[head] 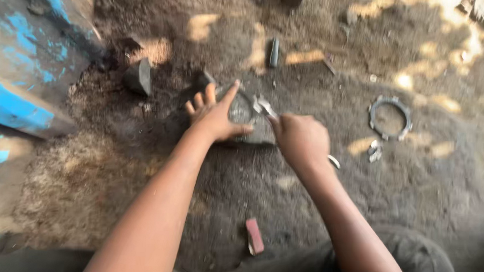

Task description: The person sits on the ground and uses a wrench to repeatedly strike a circular metal ring resting on a stone. The person then uses a sanding block to rub the surface of the metal ring.

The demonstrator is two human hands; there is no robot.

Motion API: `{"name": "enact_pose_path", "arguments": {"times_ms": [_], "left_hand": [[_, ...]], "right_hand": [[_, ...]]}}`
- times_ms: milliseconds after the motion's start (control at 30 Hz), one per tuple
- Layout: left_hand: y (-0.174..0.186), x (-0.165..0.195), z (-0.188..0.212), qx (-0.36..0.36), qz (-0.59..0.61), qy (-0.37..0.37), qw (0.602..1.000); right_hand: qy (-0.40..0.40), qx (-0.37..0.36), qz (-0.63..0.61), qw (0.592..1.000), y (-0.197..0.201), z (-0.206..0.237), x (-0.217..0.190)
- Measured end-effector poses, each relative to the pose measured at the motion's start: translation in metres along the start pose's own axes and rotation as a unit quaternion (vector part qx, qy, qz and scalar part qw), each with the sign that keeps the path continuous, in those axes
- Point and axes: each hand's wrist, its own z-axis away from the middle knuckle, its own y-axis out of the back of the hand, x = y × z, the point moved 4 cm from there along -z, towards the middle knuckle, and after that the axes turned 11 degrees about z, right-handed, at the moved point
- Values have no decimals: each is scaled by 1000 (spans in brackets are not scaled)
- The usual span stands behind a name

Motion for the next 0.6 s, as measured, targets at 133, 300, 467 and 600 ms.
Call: {"name": "enact_pose_path", "arguments": {"times_ms": [133,300,467,600], "left_hand": [[-10,-12,-12,-27,-10,29,999],[-12,-13,-9,-24,-2,14,1000],[-2,-6,9,-16,1,0,1000],[10,-1,35,-13,-37,-19,999]], "right_hand": [[-74,74,-335,936,-5,1,16],[-256,-180,-632,709,-56,3,39],[-373,-145,-773,492,-42,21,81],[-448,-103,-736,497,-23,94,107]]}}
